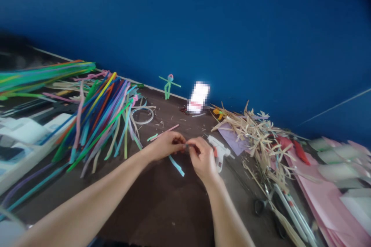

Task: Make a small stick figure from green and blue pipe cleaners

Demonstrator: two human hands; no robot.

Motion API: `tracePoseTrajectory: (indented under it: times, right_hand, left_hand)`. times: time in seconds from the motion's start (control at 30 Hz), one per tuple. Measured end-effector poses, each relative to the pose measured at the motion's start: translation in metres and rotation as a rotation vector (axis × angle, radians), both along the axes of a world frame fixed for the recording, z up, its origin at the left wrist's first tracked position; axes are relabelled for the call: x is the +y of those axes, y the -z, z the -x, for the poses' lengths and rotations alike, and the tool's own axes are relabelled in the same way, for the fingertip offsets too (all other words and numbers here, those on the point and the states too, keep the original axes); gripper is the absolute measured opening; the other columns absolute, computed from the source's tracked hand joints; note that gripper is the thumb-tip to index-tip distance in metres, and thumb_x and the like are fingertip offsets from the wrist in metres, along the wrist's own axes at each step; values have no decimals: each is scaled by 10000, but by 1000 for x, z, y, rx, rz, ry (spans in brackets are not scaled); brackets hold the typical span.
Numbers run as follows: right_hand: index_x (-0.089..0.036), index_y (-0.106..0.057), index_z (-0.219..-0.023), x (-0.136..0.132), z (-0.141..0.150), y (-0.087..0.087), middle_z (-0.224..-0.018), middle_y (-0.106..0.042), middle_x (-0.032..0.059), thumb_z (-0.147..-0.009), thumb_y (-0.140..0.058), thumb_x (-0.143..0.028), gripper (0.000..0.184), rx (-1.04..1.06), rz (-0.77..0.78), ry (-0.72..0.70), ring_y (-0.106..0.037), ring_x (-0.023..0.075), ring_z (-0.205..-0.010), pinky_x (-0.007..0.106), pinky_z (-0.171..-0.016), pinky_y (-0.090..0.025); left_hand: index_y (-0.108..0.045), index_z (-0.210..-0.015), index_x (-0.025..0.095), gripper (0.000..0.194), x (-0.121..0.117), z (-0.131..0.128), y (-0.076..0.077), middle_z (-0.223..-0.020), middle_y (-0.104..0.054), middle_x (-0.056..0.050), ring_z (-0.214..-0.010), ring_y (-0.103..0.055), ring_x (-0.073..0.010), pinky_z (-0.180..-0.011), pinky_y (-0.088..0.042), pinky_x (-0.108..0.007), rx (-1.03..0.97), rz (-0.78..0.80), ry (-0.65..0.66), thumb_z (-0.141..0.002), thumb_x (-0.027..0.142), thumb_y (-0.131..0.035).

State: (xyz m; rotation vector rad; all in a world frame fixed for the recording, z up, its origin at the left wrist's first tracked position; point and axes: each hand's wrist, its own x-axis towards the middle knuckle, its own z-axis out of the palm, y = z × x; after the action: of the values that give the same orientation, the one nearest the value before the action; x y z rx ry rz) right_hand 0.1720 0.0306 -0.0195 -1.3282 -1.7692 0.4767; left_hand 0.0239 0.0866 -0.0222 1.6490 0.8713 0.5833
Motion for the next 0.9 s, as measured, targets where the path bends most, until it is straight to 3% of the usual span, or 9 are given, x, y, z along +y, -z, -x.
tracePoseTrajectory:
  times: [0.13, 0.3, 0.7, 0.9]
  right_hand:
    - [-194, -517, -965, 2, 0, 1, -793, -574, 28, -740, -457, -146, 238, 151, 58, 47, -541, 147, -700, 255, -638, -426]
    - [-183, -502, -825, 4, -1, 7, -683, -562, 9, -729, -502, -219, 103, 278, 195, 69, -536, 135, -600, 235, -562, -426]
    - [-177, -544, -732, 5, -1, 4, -608, -554, 0, -709, -504, -249, 85, 228, 240, 75, -498, 128, -534, 228, -507, -401]
    - [-173, -546, -695, 4, -1, 3, -580, -534, -8, -701, -501, -241, 82, 156, 224, 104, -478, 120, -517, 222, -497, -389]
  left_hand:
    - [-584, -793, 136, 175, -2, -1, -2, -621, -596, 3, -551, -537, -102, -492, -414, -194, -9, -60, -15, -697, 276, -543]
    - [-556, -851, 143, 202, -3, -2, 0, -640, -597, 5, -505, -513, -79, -485, -418, -190, -79, -31, 19, -720, 294, -535]
    - [-477, -787, 156, 98, -4, -4, 2, -596, -561, 38, -509, -538, -82, -500, -428, -193, -132, -19, 42, -723, 218, -518]
    - [-474, -749, 159, 58, -4, -5, 2, -600, -530, 40, -533, -528, -88, -525, -423, -202, -115, -120, 37, -721, 196, -509]
